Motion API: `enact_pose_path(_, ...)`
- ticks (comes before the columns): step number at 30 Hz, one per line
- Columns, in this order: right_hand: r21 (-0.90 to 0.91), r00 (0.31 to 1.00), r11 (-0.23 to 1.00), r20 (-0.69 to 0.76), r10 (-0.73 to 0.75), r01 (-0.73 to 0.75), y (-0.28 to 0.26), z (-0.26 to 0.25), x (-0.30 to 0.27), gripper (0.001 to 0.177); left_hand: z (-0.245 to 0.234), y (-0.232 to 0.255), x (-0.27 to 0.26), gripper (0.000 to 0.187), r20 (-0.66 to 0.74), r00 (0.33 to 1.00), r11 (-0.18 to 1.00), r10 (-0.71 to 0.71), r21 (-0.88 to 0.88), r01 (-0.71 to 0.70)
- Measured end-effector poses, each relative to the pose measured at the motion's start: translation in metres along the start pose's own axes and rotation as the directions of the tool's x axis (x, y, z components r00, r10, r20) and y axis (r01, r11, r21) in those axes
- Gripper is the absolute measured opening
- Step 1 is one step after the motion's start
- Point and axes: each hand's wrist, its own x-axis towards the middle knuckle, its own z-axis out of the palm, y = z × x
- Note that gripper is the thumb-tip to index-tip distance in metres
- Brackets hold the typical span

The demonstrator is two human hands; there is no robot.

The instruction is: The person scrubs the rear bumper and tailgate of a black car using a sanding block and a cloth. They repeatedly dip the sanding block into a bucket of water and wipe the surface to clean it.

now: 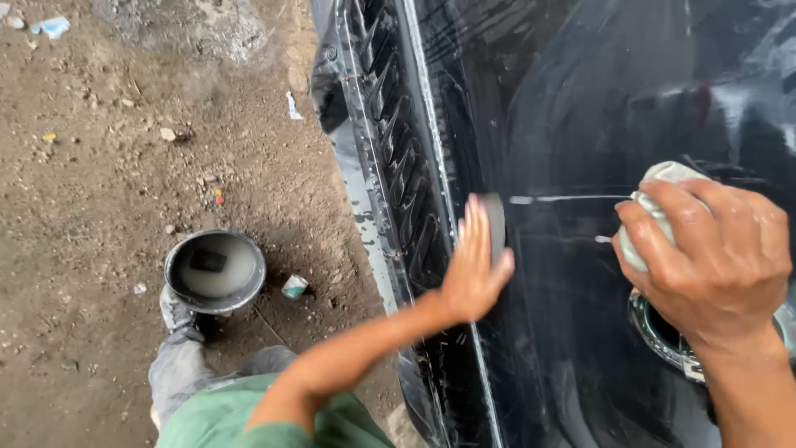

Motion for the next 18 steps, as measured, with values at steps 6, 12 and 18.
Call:
enact_pose_path(6, 0.055, 0.998, 0.998, -0.057, -0.030, 0.033, -0.001, 0.006, -0.004, 0.018, -0.054, -0.008, 0.086, 0.076, -0.288, 0.953, 0.995, -0.095, 0.008, 0.101)
enact_pose_path(12, 0.078, 0.998, 0.997, -0.057, -0.004, 0.009, 0.001, 0.007, -0.002, 0.019, -0.005, -0.001, -0.012, 0.091, 0.034, 0.999, 0.999, -0.035, -0.032, 0.036)
enact_pose_path(18, 0.085, 1.000, 0.996, 0.001, 0.013, -0.013, 0.001, 0.012, -0.016, 0.014, -0.071, -0.019, 0.116, 0.077, -0.325, 0.945, 0.995, -0.037, 0.073, 0.064)
